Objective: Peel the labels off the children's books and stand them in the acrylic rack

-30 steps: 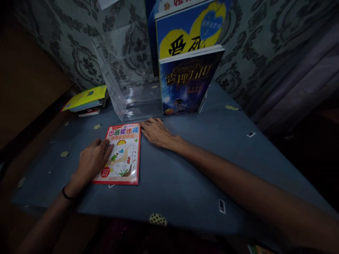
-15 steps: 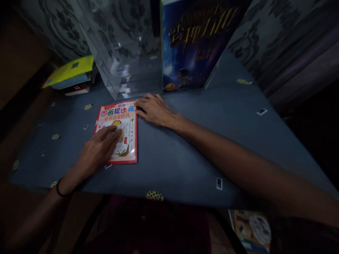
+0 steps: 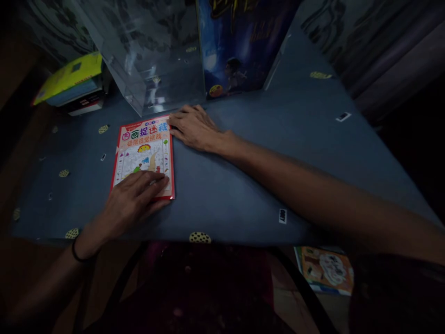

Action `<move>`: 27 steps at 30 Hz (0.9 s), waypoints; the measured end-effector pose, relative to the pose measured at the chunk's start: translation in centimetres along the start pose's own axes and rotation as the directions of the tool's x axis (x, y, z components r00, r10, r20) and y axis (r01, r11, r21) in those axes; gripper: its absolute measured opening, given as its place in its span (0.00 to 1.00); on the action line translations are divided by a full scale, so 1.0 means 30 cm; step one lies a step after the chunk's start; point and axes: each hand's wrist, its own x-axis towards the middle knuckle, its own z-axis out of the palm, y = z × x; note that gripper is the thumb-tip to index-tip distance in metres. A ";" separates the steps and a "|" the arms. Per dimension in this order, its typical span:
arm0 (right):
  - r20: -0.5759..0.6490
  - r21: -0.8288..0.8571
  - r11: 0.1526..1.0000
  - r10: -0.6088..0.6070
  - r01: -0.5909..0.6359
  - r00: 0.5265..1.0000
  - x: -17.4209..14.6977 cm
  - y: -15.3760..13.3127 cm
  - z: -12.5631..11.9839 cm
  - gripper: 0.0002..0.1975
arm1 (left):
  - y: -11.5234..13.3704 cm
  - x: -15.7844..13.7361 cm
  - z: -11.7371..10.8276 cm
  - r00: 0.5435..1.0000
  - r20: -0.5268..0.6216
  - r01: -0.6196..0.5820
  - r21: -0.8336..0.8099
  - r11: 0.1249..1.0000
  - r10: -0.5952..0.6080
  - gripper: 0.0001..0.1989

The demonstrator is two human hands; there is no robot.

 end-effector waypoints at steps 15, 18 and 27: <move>-0.104 0.352 0.910 -0.196 0.221 0.975 -0.307 -0.256 -0.053 0.13 | 0.037 0.027 -0.044 1.000 -0.006 -0.002 -0.022 1.000 0.002 0.06; -0.127 0.413 0.886 -0.175 0.212 0.976 -0.329 -0.274 -0.058 0.12 | 0.035 0.023 -0.045 1.000 -0.003 0.022 -0.063 0.998 -0.022 0.06; -0.042 0.545 0.831 -0.102 0.109 0.994 -0.329 -0.283 -0.085 0.09 | 0.025 0.021 -0.052 0.997 0.028 0.078 -0.167 0.983 -0.074 0.07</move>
